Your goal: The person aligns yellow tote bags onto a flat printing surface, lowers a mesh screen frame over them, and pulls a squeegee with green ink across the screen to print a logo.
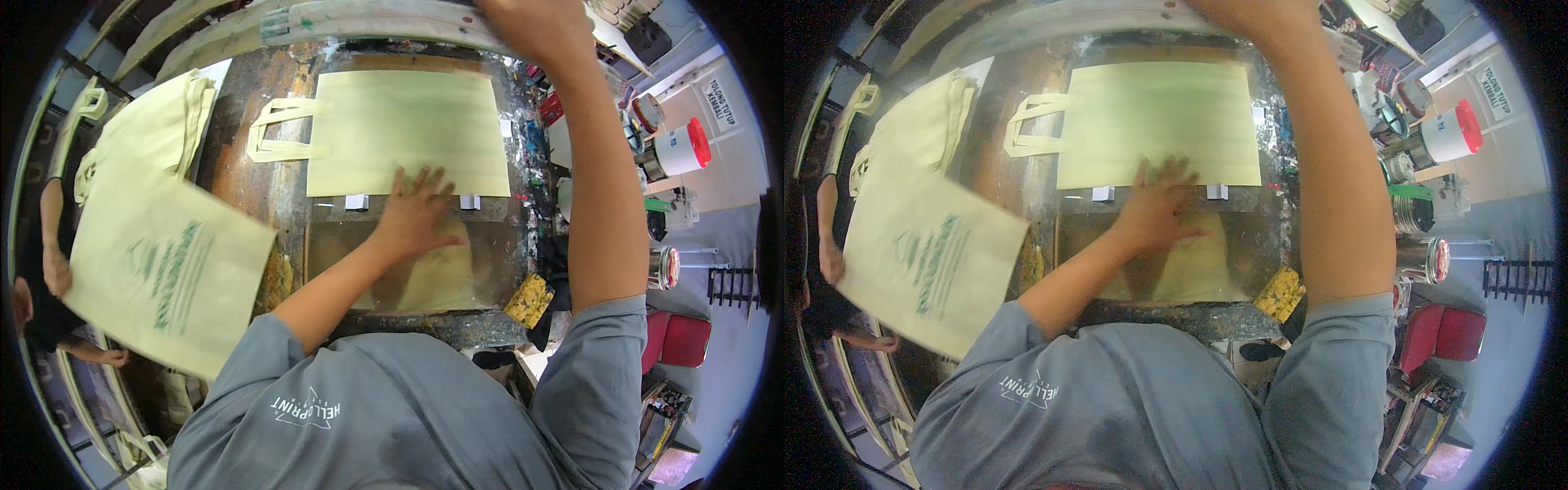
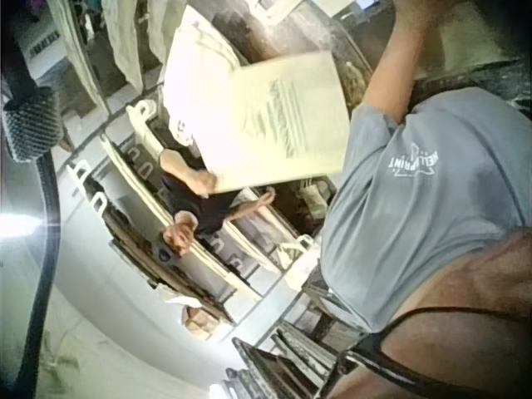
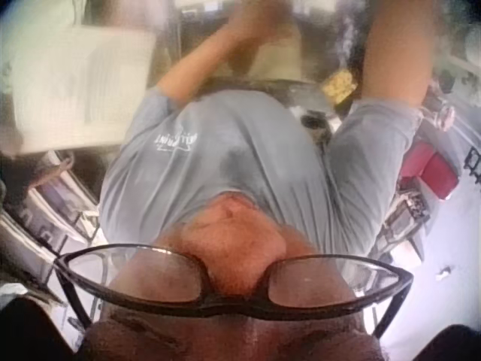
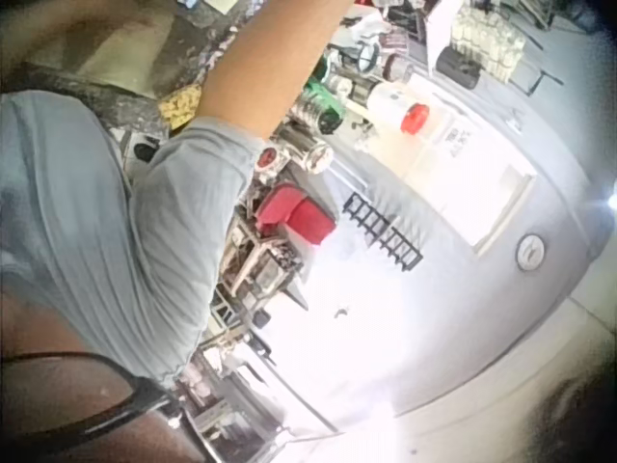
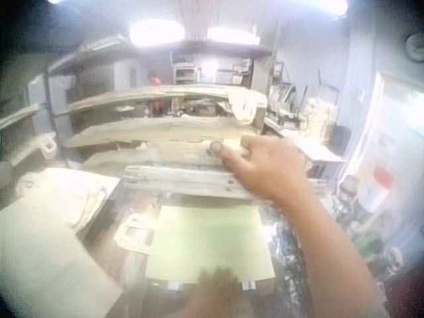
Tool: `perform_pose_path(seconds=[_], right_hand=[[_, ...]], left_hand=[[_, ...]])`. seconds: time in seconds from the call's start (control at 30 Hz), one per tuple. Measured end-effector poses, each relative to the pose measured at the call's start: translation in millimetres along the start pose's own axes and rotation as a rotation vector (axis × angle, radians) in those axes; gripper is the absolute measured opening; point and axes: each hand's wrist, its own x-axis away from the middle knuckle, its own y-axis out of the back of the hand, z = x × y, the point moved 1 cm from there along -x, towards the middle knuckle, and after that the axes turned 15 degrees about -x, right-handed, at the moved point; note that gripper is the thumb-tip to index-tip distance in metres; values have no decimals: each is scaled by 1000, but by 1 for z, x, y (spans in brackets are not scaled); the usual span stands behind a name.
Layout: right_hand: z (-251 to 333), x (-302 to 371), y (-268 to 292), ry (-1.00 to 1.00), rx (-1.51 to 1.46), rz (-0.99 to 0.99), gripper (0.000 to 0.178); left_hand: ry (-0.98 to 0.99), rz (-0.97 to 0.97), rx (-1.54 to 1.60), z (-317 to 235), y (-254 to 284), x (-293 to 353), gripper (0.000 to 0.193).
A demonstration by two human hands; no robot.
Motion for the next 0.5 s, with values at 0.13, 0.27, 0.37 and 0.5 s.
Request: perform_pose_path(seconds=[0.13, 0.27, 0.37, 0.5], right_hand=[[-19, 26, -28, 328, -48, -246, 69], [-39, 86, -51, 248, 25, 174, 57], [-64, 94, -89, 170, -102, 270, 57], [-67, 122, -100, 121, -157, 415, 55]], left_hand=[[761, -377, 1039, 93, 103, 27, 95], [674, -352, 998, 95, 155, 48, 83], [684, -397, 853, 96, 66, 80, 95], [666, -356, 259, 91, 22, 104, 116]])
